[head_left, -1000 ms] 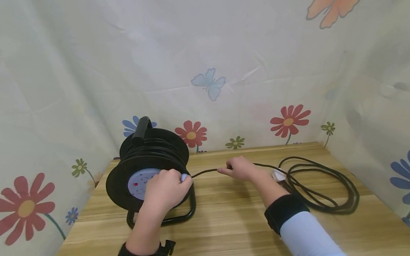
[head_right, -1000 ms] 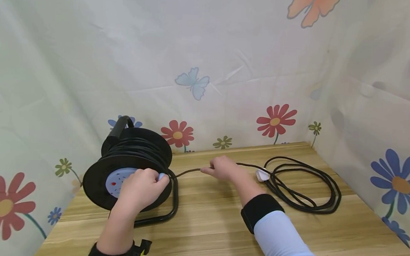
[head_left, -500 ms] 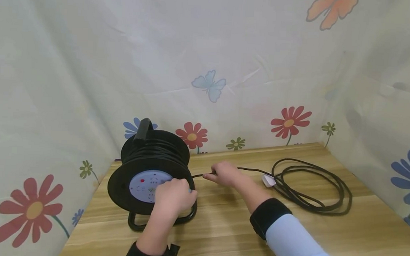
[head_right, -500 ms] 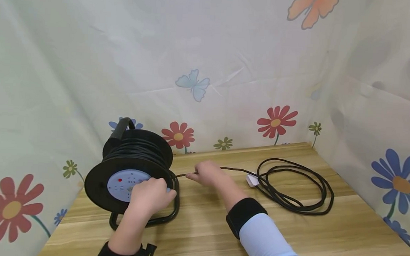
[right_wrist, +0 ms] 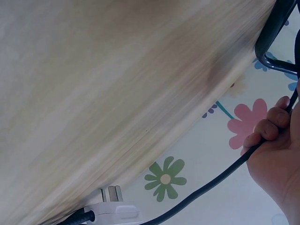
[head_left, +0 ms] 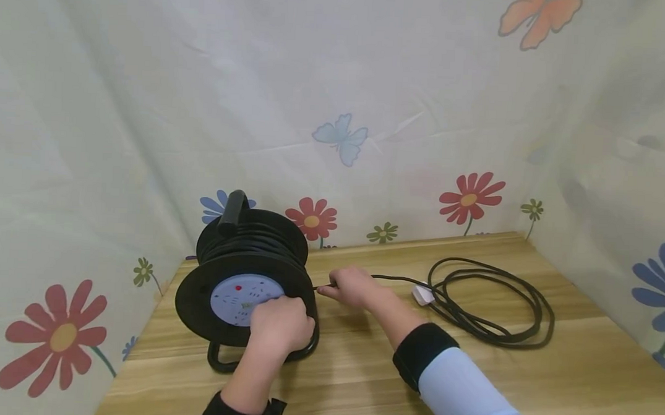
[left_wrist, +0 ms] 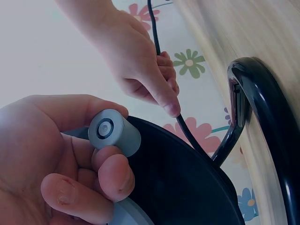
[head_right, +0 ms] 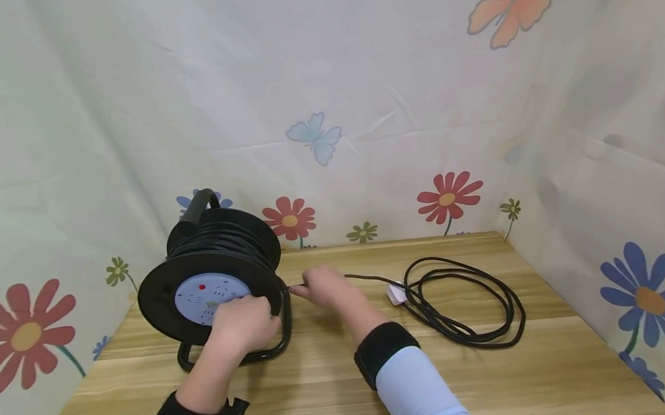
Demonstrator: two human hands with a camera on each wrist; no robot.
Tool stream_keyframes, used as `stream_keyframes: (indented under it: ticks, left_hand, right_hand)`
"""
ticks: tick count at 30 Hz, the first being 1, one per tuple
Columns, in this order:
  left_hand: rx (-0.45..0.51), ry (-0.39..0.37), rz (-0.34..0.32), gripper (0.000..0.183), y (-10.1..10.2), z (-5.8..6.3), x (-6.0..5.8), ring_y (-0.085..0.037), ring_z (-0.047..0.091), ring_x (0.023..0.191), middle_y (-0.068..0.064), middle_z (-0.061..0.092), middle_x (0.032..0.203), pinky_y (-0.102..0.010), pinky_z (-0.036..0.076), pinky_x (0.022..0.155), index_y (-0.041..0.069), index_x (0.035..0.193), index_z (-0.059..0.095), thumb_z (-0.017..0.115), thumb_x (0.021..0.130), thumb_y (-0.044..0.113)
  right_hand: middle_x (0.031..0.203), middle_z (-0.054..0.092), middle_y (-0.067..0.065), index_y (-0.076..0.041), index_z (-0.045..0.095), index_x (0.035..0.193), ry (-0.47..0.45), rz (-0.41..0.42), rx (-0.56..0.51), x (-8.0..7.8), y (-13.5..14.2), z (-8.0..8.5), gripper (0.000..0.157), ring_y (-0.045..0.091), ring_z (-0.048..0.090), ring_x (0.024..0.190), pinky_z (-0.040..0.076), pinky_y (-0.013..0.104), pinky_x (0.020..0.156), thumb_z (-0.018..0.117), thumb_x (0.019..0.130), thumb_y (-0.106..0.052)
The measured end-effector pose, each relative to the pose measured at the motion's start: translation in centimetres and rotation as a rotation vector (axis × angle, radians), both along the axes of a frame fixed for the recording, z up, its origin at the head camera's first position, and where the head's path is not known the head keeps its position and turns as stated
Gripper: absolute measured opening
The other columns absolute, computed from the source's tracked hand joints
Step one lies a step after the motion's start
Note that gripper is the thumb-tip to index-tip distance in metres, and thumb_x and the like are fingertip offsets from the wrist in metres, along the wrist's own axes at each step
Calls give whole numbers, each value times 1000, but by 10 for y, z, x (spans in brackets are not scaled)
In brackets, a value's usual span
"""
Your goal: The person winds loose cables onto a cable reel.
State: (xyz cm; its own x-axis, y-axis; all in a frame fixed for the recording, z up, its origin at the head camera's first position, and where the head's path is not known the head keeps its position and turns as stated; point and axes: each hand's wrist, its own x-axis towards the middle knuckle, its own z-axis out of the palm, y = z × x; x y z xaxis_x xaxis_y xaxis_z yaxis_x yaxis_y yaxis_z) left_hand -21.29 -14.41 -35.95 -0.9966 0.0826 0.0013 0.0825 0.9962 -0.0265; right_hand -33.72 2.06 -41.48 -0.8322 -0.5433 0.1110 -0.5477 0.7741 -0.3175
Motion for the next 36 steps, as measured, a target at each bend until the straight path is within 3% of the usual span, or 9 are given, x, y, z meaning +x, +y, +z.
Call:
stream_keyframes:
  ticks: [17, 24, 29, 36]
  left_hand:
    - [23, -20, 2, 35, -3, -3, -4, -23, 56, 62, -5, 57, 69, -42, 48, 57, 10, 80, 71, 64, 94, 42]
    - [26, -28, -2, 35, -4, -1, -5, -23, 57, 65, -6, 60, 73, -43, 49, 59, 11, 81, 71, 64, 94, 42]
    - [34, -30, -2, 34, -5, -1, -5, -23, 55, 64, -6, 59, 73, -42, 47, 57, 11, 79, 70, 62, 94, 40]
    - [38, -38, 0, 35, -4, -1, -6, -23, 55, 64, -6, 58, 72, -42, 46, 57, 10, 79, 68, 61, 95, 40]
  right_hand:
    - [68, 54, -3, -19, 59, 83, -46, -27, 33, -1, 12, 5, 36, 14, 49, 62, 40, 32, 61, 61, 100, -50]
    - [73, 58, -1, -17, 61, 85, -59, -71, 45, -8, 36, 16, 37, 16, 53, 65, 42, 34, 62, 61, 99, -51]
    - [69, 53, -1, -15, 58, 80, -26, -73, 47, -13, 59, 27, 40, 16, 47, 61, 37, 34, 60, 60, 100, -51]
    - [68, 48, 1, -13, 55, 79, -58, -98, -7, -18, 103, 45, 39, 16, 42, 59, 36, 33, 59, 59, 102, -44]
